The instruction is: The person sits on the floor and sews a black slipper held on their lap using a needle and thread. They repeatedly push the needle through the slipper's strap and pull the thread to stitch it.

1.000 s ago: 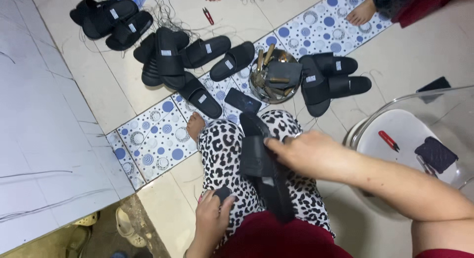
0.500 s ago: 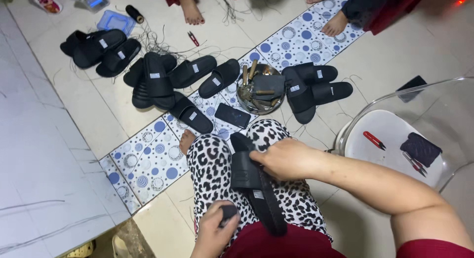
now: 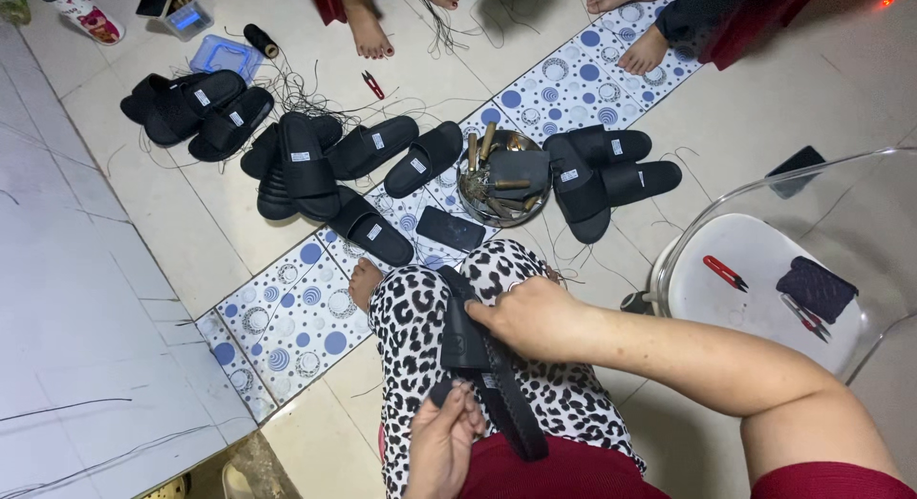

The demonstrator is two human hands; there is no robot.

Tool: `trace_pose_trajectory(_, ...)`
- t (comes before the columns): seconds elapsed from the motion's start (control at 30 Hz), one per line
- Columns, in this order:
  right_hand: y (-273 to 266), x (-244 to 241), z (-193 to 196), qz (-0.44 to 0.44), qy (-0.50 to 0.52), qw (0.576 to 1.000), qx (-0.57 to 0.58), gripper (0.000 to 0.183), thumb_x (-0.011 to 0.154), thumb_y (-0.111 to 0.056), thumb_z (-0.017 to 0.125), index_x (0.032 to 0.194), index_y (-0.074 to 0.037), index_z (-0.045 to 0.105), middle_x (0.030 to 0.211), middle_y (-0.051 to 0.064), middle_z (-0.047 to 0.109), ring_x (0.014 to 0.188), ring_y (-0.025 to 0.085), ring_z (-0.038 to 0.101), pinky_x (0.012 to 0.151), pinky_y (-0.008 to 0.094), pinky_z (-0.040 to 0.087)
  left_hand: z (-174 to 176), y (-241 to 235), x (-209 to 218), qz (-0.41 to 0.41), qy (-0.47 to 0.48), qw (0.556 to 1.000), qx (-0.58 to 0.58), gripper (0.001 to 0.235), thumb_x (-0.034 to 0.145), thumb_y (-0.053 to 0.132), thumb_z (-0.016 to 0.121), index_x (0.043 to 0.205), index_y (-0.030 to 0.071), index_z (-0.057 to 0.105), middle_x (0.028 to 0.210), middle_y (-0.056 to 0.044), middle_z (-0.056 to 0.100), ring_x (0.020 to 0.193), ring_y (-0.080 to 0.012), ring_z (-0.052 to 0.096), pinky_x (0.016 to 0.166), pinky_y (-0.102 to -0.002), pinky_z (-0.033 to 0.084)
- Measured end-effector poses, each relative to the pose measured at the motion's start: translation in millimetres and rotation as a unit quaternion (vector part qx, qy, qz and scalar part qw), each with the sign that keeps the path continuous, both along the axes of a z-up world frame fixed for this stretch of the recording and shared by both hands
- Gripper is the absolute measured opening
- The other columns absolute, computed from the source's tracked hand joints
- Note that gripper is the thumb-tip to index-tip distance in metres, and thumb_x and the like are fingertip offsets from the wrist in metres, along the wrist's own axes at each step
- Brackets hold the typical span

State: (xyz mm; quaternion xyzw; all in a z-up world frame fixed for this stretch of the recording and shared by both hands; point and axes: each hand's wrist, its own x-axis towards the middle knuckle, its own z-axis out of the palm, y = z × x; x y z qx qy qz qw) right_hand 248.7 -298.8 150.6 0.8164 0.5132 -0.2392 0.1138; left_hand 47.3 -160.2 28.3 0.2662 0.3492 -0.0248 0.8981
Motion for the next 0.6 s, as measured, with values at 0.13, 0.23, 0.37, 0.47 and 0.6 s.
trace_pose_trajectory(0.13,0.1,4.8,-6.4,-0.027,0.046,0.998,0.031,0.047,0.097,-0.021,0.052,0.142,-0.013,0.046,0.075,0.006,0.074,0.062,0.030,0.072,0.049,0.044,0.054,-9.8,-15.1,12.9,-0.002,0.059,0.997,-0.043,0.010,0.095,-0.010,0.058,0.101,-0.003,0.056,0.078,-0.018,0.060,0.065,-0.0253,0.054,0.059,-0.038,0.043)
trace_pose_trajectory(0.23,-1.1,9.4,-10.0,-0.012,0.041,0.998,0.053,0.040,0.094,-0.022,0.054,0.133,-0.013,0.049,0.075,0.008,0.074,0.062,0.033,0.071,0.046,0.046,0.052,-26.2,-23.5,23.8,0.040,0.055,0.997,-0.043,0.014,0.093,-0.015,0.057,0.091,-0.001,0.055,0.079,-0.021,0.063,0.064,-0.0272,0.056,0.055,-0.039,0.044)
trace_pose_trajectory(0.37,2.4,19.5,-1.3,-0.018,0.097,0.994,0.037,0.035,0.097,-0.022,0.051,0.130,-0.014,0.053,0.071,0.004,0.071,0.062,0.026,0.068,0.051,0.041,0.052,-3.2,-30.9,42.3,0.090,0.113,0.988,-0.047,0.013,0.099,-0.012,0.052,0.108,-0.003,0.055,0.083,-0.019,0.062,0.064,-0.0231,0.054,0.051,-0.032,0.041)
trace_pose_trajectory(0.47,9.1,26.2,8.3,-0.017,0.106,0.994,-0.008,0.042,0.098,-0.029,0.052,0.138,-0.017,0.049,0.078,0.008,0.072,0.070,0.030,0.070,0.058,0.044,0.055,-29.4,-34.9,46.0,0.119,0.120,0.985,-0.038,0.018,0.095,-0.015,0.053,0.101,0.002,0.052,0.083,-0.019,0.061,0.060,-0.0234,0.052,0.044,-0.031,0.036)
trace_pose_trajectory(0.6,9.4,33.5,7.7,-0.013,0.119,0.993,-0.008,0.047,0.094,-0.031,0.057,0.139,-0.017,0.048,0.085,0.011,0.073,0.078,0.033,0.070,0.064,0.048,0.055,-29.6,-34.7,52.4,0.132,0.133,0.982,-0.036,0.019,0.096,-0.013,0.054,0.105,0.003,0.055,0.087,-0.016,0.063,0.060,-0.0204,0.051,0.043,-0.028,0.033)
